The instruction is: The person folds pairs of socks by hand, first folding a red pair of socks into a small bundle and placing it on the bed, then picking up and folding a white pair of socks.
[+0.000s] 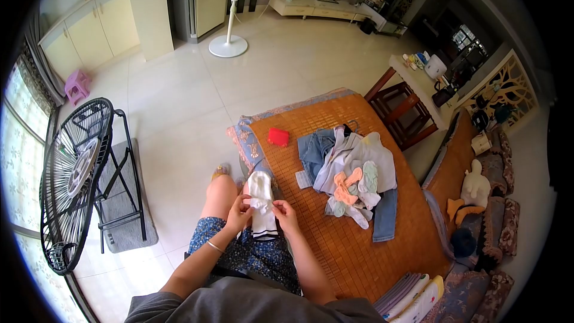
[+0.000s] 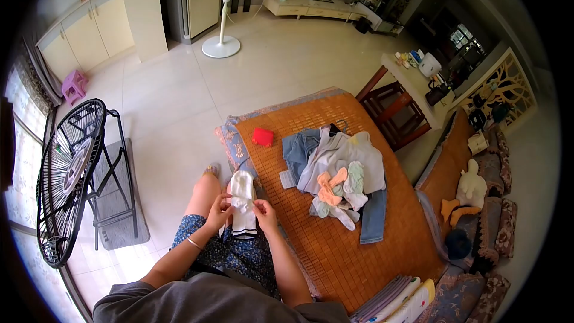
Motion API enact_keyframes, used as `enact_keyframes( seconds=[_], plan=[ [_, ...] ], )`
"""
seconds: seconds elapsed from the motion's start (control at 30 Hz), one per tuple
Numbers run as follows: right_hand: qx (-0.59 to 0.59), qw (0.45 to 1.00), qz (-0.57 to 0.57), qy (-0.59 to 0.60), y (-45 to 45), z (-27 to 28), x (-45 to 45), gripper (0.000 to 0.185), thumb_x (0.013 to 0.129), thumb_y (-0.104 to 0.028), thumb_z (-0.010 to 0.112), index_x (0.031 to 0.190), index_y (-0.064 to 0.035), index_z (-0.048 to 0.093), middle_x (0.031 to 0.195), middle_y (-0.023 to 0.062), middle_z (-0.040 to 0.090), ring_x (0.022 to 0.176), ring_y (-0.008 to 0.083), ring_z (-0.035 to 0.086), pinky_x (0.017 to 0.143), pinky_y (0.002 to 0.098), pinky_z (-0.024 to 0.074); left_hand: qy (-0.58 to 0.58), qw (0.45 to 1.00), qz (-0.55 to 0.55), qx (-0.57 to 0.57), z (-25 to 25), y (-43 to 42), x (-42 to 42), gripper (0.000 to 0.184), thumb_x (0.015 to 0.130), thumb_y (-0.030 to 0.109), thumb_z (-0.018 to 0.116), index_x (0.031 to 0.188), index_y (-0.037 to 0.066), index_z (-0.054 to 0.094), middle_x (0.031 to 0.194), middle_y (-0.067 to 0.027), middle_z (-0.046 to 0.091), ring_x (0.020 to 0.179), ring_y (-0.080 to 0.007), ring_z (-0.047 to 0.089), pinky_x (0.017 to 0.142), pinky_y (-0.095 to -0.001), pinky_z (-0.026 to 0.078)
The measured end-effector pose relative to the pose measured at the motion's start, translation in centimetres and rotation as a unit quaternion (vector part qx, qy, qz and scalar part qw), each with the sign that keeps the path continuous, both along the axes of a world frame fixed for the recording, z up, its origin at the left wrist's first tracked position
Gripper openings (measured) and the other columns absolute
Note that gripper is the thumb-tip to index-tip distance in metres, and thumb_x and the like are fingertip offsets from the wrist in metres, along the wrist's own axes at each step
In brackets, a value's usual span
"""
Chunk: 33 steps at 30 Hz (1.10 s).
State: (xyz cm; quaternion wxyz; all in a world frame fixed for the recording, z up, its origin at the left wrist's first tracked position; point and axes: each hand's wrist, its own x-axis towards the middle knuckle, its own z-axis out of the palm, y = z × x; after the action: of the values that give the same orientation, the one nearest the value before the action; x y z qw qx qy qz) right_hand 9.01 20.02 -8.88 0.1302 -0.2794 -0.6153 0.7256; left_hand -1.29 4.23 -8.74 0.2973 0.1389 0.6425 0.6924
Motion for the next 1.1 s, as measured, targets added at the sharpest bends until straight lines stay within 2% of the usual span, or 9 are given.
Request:
enact_keyframes(
  seconds=[0.07,0.1,0.17,0.4,0.47,0.67,0.9,1.0,1.1],
  plan=[
    [0.013,1.000,-0.004,-0.016,-0.1,0.6,0.0,0.019,0.086,-0.010,0.062,0.103,-0.0034,0.058,0.081,-0.0003,0.058,0.072,0.0064,0.052,0.064,0.0200,0.0415,-0.022,0.998,-0.059,-0.023,1.9,-0.1,0.0,0.038,0.083,0.003,0.060,0.118,0.009,0.047,0.071,-0.0022,0.057,0.063,-0.0074,0.053,0.057,-0.0220,0.043],
    [0.027,0.999,-0.007,-0.032,-0.2,1.0,0.0,0.019,0.087,-0.011,0.061,0.104,-0.0036,0.058,0.079,-0.0009,0.058,0.070,0.0061,0.051,0.063,0.0198,0.0409,-0.022,0.998,-0.059,-0.023,1.5,0.0,0.0,0.038,0.083,0.003,0.060,0.118,0.009,0.047,0.071,-0.0022,0.057,0.063,-0.0074,0.053,0.057,-0.0220,0.043],
    [0.018,0.998,-0.006,-0.053,-0.2,1.9,-0.1,0.019,0.087,-0.012,0.062,0.104,-0.0033,0.059,0.077,-0.0015,0.057,0.068,0.0057,0.050,0.061,0.0194,0.0398,0.083,0.993,-0.058,-0.054,0.8,0.1,-0.2,0.034,0.084,0.004,0.061,0.116,0.010,0.051,0.068,0.0002,0.053,0.060,-0.0058,0.049,0.055,-0.0217,0.042],
    [0.010,0.996,-0.005,-0.087,0.1,0.5,0.0,0.021,0.087,-0.014,0.062,0.103,-0.0020,0.060,0.072,-0.0035,0.055,0.062,0.0044,0.046,0.056,0.0185,0.0370,0.122,0.990,-0.048,-0.060,0.4,0.1,-0.2,0.022,0.084,0.006,0.060,0.106,0.008,0.062,0.066,0.0017,0.049,0.057,-0.0054,0.045,0.053,-0.0222,0.041],
    [0.011,0.998,-0.010,-0.069,0.1,0.4,0.1,0.021,0.087,-0.014,0.062,0.104,-0.0016,0.060,0.073,-0.0034,0.055,0.064,0.0045,0.047,0.057,0.0187,0.0378,0.092,0.993,-0.038,-0.071,-1.5,0.2,0.0,0.017,0.085,0.006,0.058,0.101,0.005,0.064,0.064,0.0017,0.050,0.057,-0.0060,0.046,0.053,-0.0227,0.041],
    [0.011,1.000,-0.011,-0.009,-0.6,1.7,-0.2,0.020,0.088,-0.014,0.062,0.102,-0.0009,0.059,0.079,-0.0024,0.057,0.070,0.0052,0.051,0.063,0.0194,0.0410,0.022,0.999,-0.036,-0.024,-0.4,0.4,0.1,0.017,0.087,0.013,0.060,0.097,-0.001,0.063,0.069,-0.0005,0.058,0.062,-0.0072,0.052,0.056,-0.0220,0.043],
    [0.059,0.996,0.039,-0.051,0.5,0.1,0.1,0.016,0.088,-0.012,0.061,0.100,-0.0013,0.060,0.084,-0.0003,0.060,0.076,0.0061,0.054,0.069,0.0199,0.0428,-0.043,0.998,-0.024,-0.031,-1.8,0.4,-0.4,0.015,0.088,0.014,0.061,0.092,0.000,0.063,0.073,0.0002,0.060,0.066,-0.0062,0.053,0.060,-0.0204,0.044],
    [0.051,0.998,0.027,-0.013,0.3,-0.4,0.0,0.016,0.087,-0.011,0.062,0.099,-0.0009,0.062,0.083,-0.0010,0.061,0.074,0.0050,0.053,0.065,0.0196,0.0427,-0.073,0.997,-0.018,-0.020,-1.7,0.5,-0.3,0.014,0.089,0.015,0.060,0.091,0.000,0.063,0.074,0.0008,0.060,0.065,-0.0059,0.052,0.060,-0.0198,0.043],
    [0.010,0.999,0.038,0.019,-0.6,3.8,-0.7,0.017,0.088,-0.014,0.061,0.098,-0.0002,0.062,0.085,-0.0010,0.061,0.074,0.0062,0.052,0.065,0.0205,0.0426,-0.023,0.999,-0.027,0.011,-0.7,0.6,-0.1,0.018,0.088,0.016,0.062,0.097,0.000,0.063,0.074,0.0012,0.060,0.064,-0.0056,0.051,0.057,-0.0196,0.042]
  ],
)
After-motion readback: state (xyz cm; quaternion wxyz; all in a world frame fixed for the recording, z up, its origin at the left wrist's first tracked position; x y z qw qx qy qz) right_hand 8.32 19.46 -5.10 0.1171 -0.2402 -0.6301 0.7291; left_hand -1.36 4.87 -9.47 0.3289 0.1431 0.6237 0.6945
